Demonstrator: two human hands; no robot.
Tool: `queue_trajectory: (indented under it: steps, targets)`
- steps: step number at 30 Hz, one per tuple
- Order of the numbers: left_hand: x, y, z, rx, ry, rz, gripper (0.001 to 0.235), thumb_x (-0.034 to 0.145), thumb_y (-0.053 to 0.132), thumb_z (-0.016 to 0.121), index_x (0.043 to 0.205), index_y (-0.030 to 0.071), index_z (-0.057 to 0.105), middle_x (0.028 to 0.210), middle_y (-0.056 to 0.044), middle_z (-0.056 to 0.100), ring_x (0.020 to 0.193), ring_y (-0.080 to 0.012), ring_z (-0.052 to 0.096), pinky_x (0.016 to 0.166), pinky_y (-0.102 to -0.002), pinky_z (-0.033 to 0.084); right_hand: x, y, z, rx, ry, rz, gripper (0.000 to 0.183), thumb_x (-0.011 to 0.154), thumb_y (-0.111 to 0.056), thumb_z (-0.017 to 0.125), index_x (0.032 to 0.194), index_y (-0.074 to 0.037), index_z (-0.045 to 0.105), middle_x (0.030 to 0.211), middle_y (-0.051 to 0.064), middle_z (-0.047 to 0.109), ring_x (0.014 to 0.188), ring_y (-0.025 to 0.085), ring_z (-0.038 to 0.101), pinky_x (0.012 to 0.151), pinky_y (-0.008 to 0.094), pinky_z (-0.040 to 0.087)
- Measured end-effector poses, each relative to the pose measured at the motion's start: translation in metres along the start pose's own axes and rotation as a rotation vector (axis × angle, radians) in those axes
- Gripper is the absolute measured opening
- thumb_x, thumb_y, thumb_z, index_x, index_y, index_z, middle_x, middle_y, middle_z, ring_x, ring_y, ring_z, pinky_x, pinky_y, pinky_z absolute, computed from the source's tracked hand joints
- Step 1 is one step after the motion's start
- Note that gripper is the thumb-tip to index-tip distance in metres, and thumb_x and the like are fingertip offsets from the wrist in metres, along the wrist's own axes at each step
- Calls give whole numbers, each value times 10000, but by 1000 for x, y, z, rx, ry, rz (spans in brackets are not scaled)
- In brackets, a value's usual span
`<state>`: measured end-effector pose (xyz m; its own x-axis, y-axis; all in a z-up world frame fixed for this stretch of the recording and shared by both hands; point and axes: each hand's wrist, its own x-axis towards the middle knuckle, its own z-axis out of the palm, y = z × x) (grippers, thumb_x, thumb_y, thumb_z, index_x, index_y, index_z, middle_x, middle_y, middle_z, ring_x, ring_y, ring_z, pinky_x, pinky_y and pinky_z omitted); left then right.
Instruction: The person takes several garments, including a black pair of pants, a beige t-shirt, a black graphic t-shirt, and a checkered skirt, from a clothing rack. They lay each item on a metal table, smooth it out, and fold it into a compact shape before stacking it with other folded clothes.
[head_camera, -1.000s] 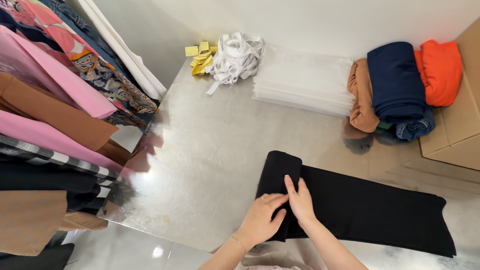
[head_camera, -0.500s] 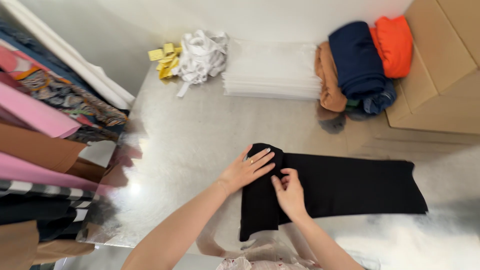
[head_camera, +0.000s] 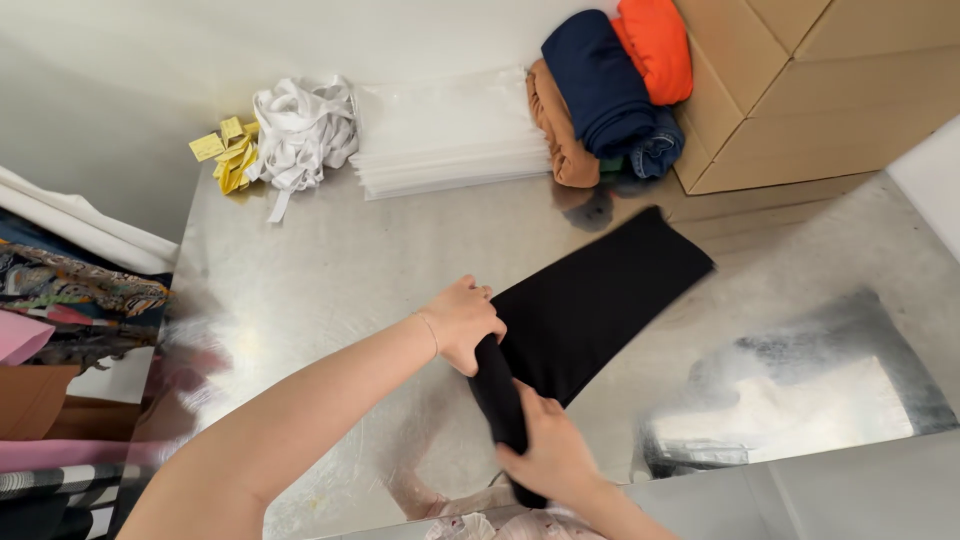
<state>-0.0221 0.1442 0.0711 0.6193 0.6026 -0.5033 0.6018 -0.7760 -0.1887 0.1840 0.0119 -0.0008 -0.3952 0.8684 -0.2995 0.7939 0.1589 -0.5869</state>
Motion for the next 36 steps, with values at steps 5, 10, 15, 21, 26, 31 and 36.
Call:
queue_trajectory:
  steps: [5, 10, 15, 21, 26, 31, 36]
  targets:
    - [-36, -8, -27, -1063, -106, -246, 677, 637, 516, 816, 1263, 283, 711, 1294, 20, 650, 1172, -172, 604, 937, -312, 480, 1, 34, -66, 425, -249, 312, 750, 721, -359, 835, 1436, -254, 636, 1281, -15, 787, 1143, 148, 737, 997, 285, 556]
    - [-53, 1, 19, -1295, 61, -286, 819, 571, 468, 907, 1317, 303, 610, 1323, 45, 663, 1218, -144, 602, 1027, -299, 451, 11, 23, -87, 525, -345, 269, 546, 747, -288, 852, 1264, -186, 714, 1127, -9, 757, 1040, 138, 702, 931, 265, 512]
    - [-71, 11, 48, -966, 134, -156, 634, 617, 389, 920, 1168, 252, 637, 1202, 24, 679, 1094, -187, 642, 882, -357, 502, 23, 28, -90, 361, -415, 226, 759, 679, -383, 914, 1387, -266, 667, 1447, -50, 687, 1448, 145, 571, 1202, 313, 433]
    - [-96, 32, 62, -1289, 140, -411, 495, 695, 333, 911, 1122, 264, 669, 940, 84, 652, 814, -106, 535, 741, -250, 422, 38, 34, -106, 248, -521, 377, 703, 642, -464, 876, 1307, -297, 719, 1349, -50, 743, 1177, 107, 713, 987, 222, 499]
    - [-86, 54, 72, -1786, 269, -647, 906, 780, 590, 876, 1473, 81, 589, 1467, -206, 640, 1429, -356, 552, 1171, -455, 484, 64, 53, -108, 374, -405, 458, 1218, 557, -722, 969, 1568, -174, 565, 1643, 209, 454, 1549, 373, 388, 1270, 456, 326]
    - [-68, 69, 71, -1786, 312, -900, 945, 801, 866, 682, 1437, 168, 646, 1400, -88, 699, 1365, -271, 617, 1094, -416, 537, 83, 33, -111, 555, -368, 554, 1089, 648, -645, 917, 1464, 16, 632, 1337, 282, 673, 1176, 393, 686, 899, 447, 581]
    - [-52, 73, 77, -1724, 336, -1048, 908, 816, 852, 691, 1347, 116, 697, 1327, -91, 714, 1309, -274, 655, 1041, -410, 570, 101, 62, -103, 517, -381, 554, 1092, 678, -707, 878, 1393, 93, 673, 1039, 252, 750, 781, 350, 758, 594, 399, 592]
